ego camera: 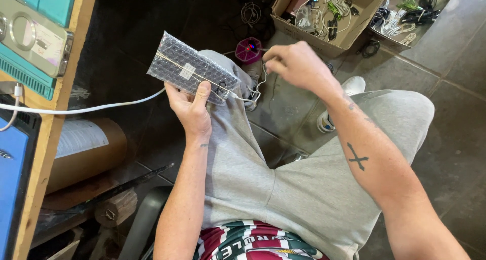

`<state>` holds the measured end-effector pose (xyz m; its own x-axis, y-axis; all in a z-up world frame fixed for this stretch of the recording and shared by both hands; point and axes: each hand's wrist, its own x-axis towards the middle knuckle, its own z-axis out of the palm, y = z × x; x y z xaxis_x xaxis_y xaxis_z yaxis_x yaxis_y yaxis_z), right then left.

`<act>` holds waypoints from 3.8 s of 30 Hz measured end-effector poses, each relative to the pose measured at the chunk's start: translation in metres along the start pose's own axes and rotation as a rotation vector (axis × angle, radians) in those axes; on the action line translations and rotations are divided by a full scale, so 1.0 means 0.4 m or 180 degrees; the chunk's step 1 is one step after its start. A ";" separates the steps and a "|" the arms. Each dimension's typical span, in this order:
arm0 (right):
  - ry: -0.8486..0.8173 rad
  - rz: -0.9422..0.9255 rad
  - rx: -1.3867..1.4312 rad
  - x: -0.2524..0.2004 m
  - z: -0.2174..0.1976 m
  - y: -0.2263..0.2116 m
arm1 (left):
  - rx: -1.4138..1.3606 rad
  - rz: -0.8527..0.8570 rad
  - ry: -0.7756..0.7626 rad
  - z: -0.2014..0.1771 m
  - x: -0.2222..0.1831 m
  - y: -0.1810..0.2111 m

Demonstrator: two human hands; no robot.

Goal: Sorting through a box of electronic cables, untangling them, coiling them for storage, and testing a smartphone by plugging it in.

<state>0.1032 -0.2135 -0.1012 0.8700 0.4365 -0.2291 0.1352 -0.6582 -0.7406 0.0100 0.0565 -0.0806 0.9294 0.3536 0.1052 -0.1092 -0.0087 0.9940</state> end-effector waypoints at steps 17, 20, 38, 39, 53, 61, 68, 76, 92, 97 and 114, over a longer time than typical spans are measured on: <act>0.0376 -0.0403 0.0206 0.016 -0.010 0.104 | -0.0266 0.0100 -0.0057 0.027 0.002 0.010; 0.0360 -0.0418 0.0552 -0.009 -0.005 0.045 | -0.0237 0.0107 -0.0072 0.022 0.004 0.009; -0.0415 -0.0601 0.2235 -0.055 0.088 -0.136 | -0.0298 0.0332 0.0399 0.074 0.005 0.068; -0.0417 -0.0594 0.2236 -0.060 0.079 -0.128 | -0.0298 0.0325 0.0399 0.074 0.022 0.095; 0.0514 0.0269 0.2338 -0.045 -0.065 -0.047 | 0.0622 -0.0577 0.0609 -0.144 0.450 0.458; 0.1035 -0.0098 0.2595 -0.008 -0.069 0.048 | 0.0939 -0.0499 0.0763 -0.188 0.546 0.425; 0.1345 -0.0008 0.2669 -0.026 -0.130 0.062 | 0.4195 -0.0945 0.1799 -0.128 0.398 0.494; 0.1785 0.0029 0.1262 -0.053 -0.211 0.059 | 0.2985 0.2110 -0.1828 0.211 0.294 0.070; 0.1637 0.1130 0.0916 -0.047 -0.302 0.130 | 0.6371 0.1641 -0.4539 0.260 0.405 -1.394; 0.1611 0.1193 0.1012 -0.022 -0.322 0.139 | 0.6355 0.1980 -0.4715 0.253 0.381 -1.437; 0.1255 0.1247 0.1423 0.021 -0.314 0.120 | 0.4934 0.0467 -0.5085 0.446 0.469 -0.754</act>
<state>0.1765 -0.3183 -0.0593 0.9329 -0.0907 -0.3485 -0.3564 -0.3699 -0.8580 0.2803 -0.0413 -0.3551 0.4615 -0.5330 -0.7092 -0.6509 -0.7466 0.1375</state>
